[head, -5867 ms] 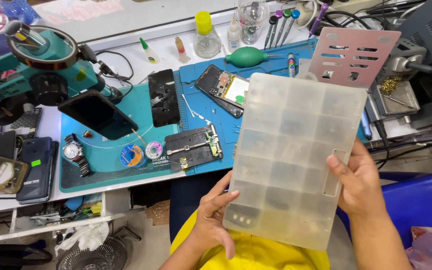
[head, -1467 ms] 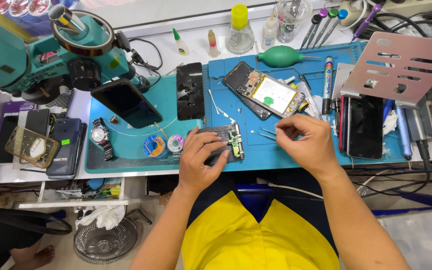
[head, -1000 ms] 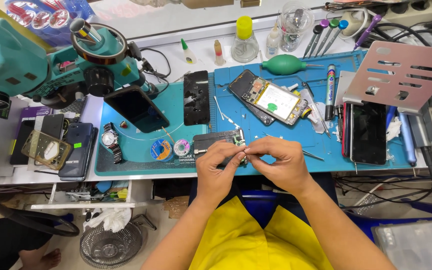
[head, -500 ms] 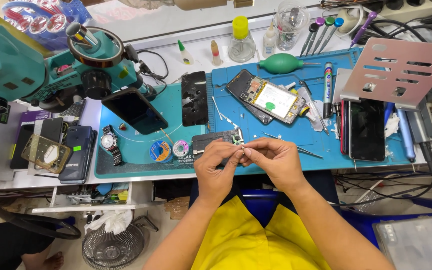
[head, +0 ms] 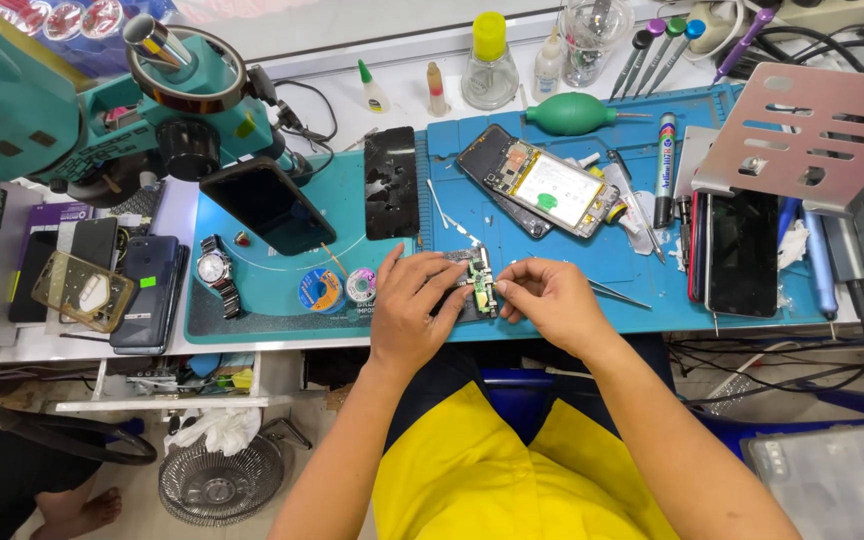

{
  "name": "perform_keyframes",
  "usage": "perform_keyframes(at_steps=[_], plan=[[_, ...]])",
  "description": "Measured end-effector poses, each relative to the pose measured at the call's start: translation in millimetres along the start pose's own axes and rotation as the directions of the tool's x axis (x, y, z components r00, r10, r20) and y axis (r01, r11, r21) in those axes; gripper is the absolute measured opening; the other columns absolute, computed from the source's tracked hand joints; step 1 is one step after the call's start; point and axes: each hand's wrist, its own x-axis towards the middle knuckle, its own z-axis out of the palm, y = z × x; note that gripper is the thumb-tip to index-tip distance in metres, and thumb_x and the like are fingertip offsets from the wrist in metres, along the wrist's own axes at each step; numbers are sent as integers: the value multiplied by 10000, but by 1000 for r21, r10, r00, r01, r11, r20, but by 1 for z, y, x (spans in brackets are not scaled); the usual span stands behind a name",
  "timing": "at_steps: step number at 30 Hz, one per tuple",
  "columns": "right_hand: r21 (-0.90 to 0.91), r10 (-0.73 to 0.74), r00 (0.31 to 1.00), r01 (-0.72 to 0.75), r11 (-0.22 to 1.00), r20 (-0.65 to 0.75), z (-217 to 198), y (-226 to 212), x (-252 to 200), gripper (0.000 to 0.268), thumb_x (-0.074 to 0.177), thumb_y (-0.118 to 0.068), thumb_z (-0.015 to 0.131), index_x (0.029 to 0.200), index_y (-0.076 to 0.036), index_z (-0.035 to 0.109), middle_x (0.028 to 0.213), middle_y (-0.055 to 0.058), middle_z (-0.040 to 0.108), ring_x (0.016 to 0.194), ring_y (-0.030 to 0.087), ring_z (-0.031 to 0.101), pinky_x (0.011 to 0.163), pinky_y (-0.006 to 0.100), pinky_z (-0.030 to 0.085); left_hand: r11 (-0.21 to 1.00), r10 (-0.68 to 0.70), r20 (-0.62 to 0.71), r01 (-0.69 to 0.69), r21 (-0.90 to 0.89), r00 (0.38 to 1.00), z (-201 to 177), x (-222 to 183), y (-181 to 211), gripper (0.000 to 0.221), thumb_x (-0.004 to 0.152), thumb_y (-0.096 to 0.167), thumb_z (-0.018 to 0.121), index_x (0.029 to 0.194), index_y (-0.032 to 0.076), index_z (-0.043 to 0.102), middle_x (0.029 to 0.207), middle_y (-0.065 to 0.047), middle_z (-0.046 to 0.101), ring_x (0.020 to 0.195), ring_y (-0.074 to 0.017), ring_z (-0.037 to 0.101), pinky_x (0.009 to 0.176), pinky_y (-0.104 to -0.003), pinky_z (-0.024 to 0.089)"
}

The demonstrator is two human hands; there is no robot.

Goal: A person searches for a specific component in a parts organizer and then uses a precision tool to work on a mobile phone motherboard.

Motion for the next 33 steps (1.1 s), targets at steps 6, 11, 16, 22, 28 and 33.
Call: perform_keyframes(at_steps=[6, 11, 16, 22, 28, 33], plan=[[-13, 64, 998, -64, 998, 17, 1, -3, 7, 107, 910, -26, 713, 971, 53, 750, 718, 162, 720, 577, 175, 680, 524, 287, 570, 999, -35, -12, 36, 4, 999, 1, 2, 2, 209, 962, 216, 759, 1149, 125, 773, 1025, -41, 738, 1103, -269, 682, 1154, -588, 381], [-101, 46, 997, -39, 994, 67, 0, -2, 11, 131, 914, -48, 709, 980, 54, 759, 682, 132, 676, 531, 162, 644, 485, 279, 535, 999, -41, -11, 41, 17, 999, 4, -2, -3, 225, 954, 247, 769, 1157, 151, 773, 1027, -16, 733, 1102, -245, 684, 1163, -577, 379], [-146, 88, 994, -78, 986, 65, 2, -13, 11, 126, 915, -54, 700, 987, 26, 764, 603, 117, 653, 468, 151, 591, 454, 268, 479, 999, -41, -7, 42, 18, 999, 4, -3, -3, 230, 948, 244, 775, 1158, 149, 773, 1026, -18, 736, 1099, -243, 687, 1163, -575, 380], [-182, 72, 994, -57, 982, 77, 2, -15, 14, 111, 914, -70, 696, 960, 6, 763, 545, 111, 642, 429, 142, 565, 444, 248, 432, 999, -45, -7, 45, 9, 999, 3, -3, -3, 240, 942, 245, 782, 1163, 149, 772, 1023, -15, 737, 1093, -242, 689, 1165, -573, 380], [-174, 77, 995, -64, 983, 70, 2, -13, 14, 106, 914, -85, 704, 944, 1, 760, 525, 119, 641, 417, 145, 554, 450, 245, 418, 999, -44, -17, 44, 1, 999, 3, -2, -3, 249, 933, 242, 791, 1164, 150, 773, 1014, -15, 740, 1088, -241, 693, 1169, -563, 376], [-181, 101, 994, -90, 979, 51, 4, -14, 15, 102, 914, -81, 703, 953, -7, 761, 522, 117, 644, 412, 142, 553, 443, 246, 409, 999, -45, -14, 45, -4, 999, 3, -3, -4, 258, 928, 236, 797, 1169, 147, 772, 1016, -18, 742, 1089, -243, 693, 1168, -565, 377]])
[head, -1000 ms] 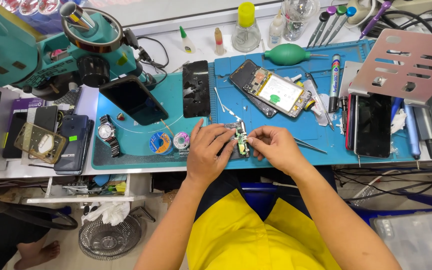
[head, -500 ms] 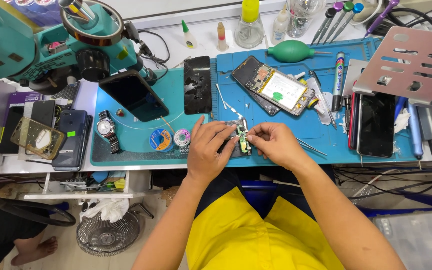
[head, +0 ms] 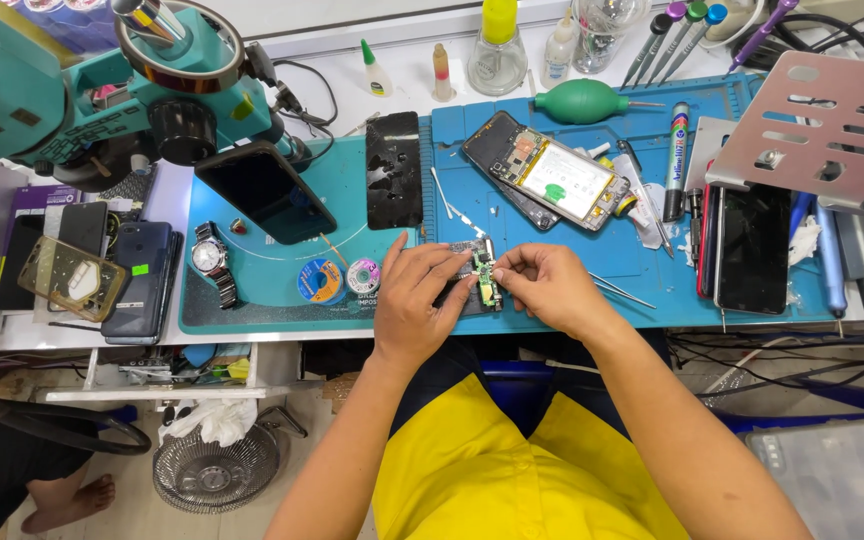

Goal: A person searches for a specific component in a parts organizer and then uses a precision tool to work on a mobile phone motherboard.

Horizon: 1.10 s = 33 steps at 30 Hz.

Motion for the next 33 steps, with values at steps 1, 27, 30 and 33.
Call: perform_keyframes(at_steps=[1, 27, 30, 33], plan=[[-2, 2, 1000, -2, 1000, -4, 0, -1, -1, 104, 913, -77, 698, 952, -5, 762, 522, 119, 645, 417, 143, 552, 446, 243, 403, 1000, 0, -2, 0, -3, 1000, 0, 0, 0, 258, 925, 231, 801, 1166, 143, 773, 1007, -22, 742, 1083, -247, 695, 1167, -566, 377], [50, -52, 992, 58, 997, -119, 6, 10, -5, 96, 862, -20, 697, 915, 51, 733, 578, 116, 661, 412, 141, 610, 438, 249, 472, 1000, 0, -19, 0, -8, 1000, 1, 0, 0, 220, 910, 218, 808, 1117, 146, 787, 962, -26, 748, 1054, -239, 707, 1164, -555, 390], [38, -95, 987, 101, 994, -127, 5, 9, -12, 92, 876, -35, 688, 912, 39, 730, 549, 116, 652, 401, 139, 598, 428, 245, 465, 1000, 14, -25, -14, 4, 1000, 1, -1, 0, 193, 913, 204, 802, 1096, 143, 794, 955, -26, 750, 1049, -240, 710, 1160, -552, 396], [89, -176, 966, 195, 977, -190, 0, 17, -22, 73, 907, -36, 683, 902, 18, 731, 527, 114, 643, 391, 155, 589, 421, 261, 471, 999, 32, -19, -31, 10, 999, 2, 0, -1, 161, 915, 177, 791, 1070, 137, 795, 956, -30, 747, 1051, -246, 709, 1151, -557, 402]])
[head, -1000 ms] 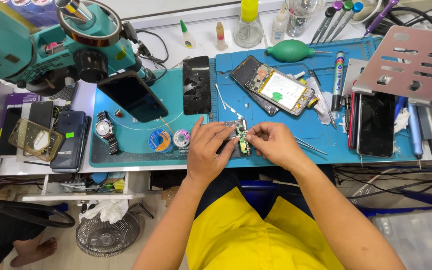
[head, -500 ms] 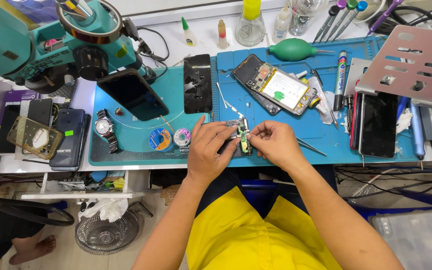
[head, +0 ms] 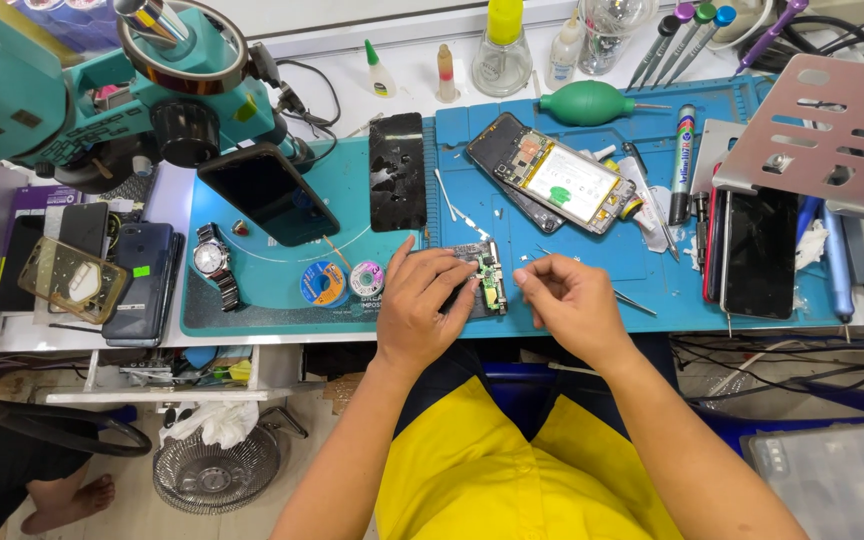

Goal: A person searches for a specific component in a parts organizer and then uses a precision tool to work on a mobile phone motherboard.

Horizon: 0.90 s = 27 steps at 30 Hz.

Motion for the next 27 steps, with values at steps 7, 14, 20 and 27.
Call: perform_keyframes(at_steps=[7, 14, 20, 27], plan=[[-677, -622, 781, 430, 597, -53, -47, 23, -5, 105, 997, -166, 751, 917, -98, 748, 756, 29, 641, 683, 211, 601, 611, 303, 504, 999, 34, 54, -35, 24, 998, -1, 0, 4, 120, 913, 272, 784, 976, 170, 789, 1053, -23, 746, 1106, -251, 690, 1160, -587, 375], [-834, -684, 726, 416, 363, 65, -52, 53, 0, 152, 1013, -221, 705, 1000, -76, 749, 904, 56, 598, 963, 249, 607, 800, 355, 492, 997, 50, 122, -58, 56, 991, -4, 3, 11, 186, 892, 342, 794, 927, 164, 752, 1142, -54, 725, 1176, -285, 659, 1169, -641, 324], [-821, -704, 709, 426, 381, 41, -53, 56, -1, 166, 982, -262, 749, 999, -97, 750, 917, 38, 585, 907, 225, 586, 746, 337, 467, 993, 68, 155, -82, 86, 986, -2, 4, 9, 208, 898, 365, 778, 951, 167, 741, 1163, -50, 713, 1180, -280, 657, 1169, -648, 319], [-833, -740, 672, 426, 353, 30, -54, 63, 1, 159, 987, -269, 733, 997, -112, 750, 922, 25, 586, 899, 207, 572, 723, 325, 457, 987, 90, 218, -116, 113, 972, -3, 7, 13, 261, 879, 405, 783, 1006, 182, 738, 1215, -54, 692, 1219, -286, 636, 1172, -671, 287]])
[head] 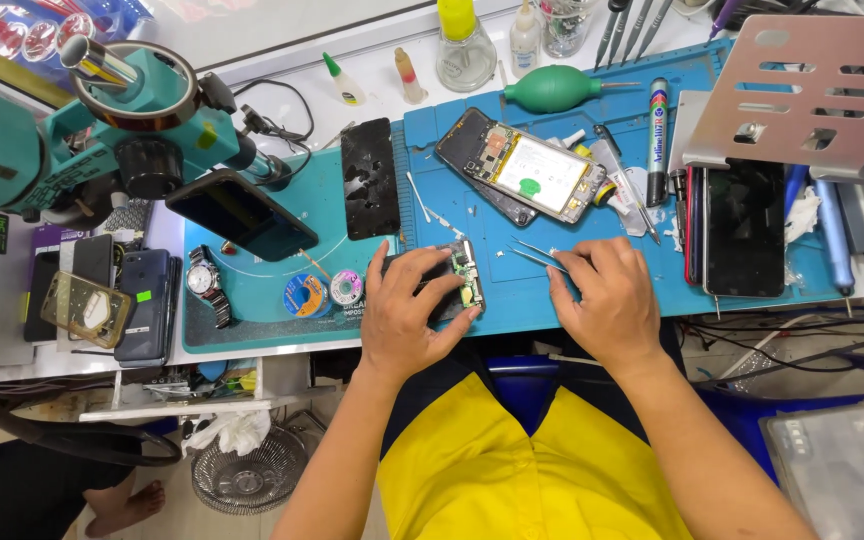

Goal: A person searches for a specific component in a parts organizer and then uses a precision tool to work on a mobile phone motherboard.

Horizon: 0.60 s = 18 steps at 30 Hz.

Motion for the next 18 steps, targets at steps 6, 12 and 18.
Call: perform_keyframes(at_steps=[6, 12, 18], plan=[[-1, 12, 1000, -12, 1000, 9, -3, -1, 3, 124, 988, -218, 710, 1020, -108, 756, 918, 28, 587, 880, 202, 574, 720, 327, 463, 999, -21, 134, 24, -24, 991, -11, 5, 1, 469, 846, 452, 805, 1189, 157, 684, 1312, -110, 640, 1287, -347, 587, 1174, -722, 222], [8, 19, 1000, -19, 1000, 18, -7, -3, 3, 135, 949, -129, 698, 1064, -95, 759, 925, 27, 591, 884, 208, 583, 719, 327, 473, 995, -94, 281, 98, -2, 955, -29, 6, -4, 733, 794, 466, 853, 1374, 97, 598, 1379, -173, 607, 1312, -392, 562, 1163, -742, 211], [25, 10, 1000, -9, 1000, -16, -5, -4, 3, 124, 930, -100, 713, 1037, -88, 775, 908, 36, 610, 893, 224, 609, 745, 327, 486, 994, -113, 307, 108, 33, 945, -30, -2, -15, 788, 774, 469, 866, 1423, 130, 576, 1386, -163, 607, 1341, -372, 542, 1172, -738, 187]])
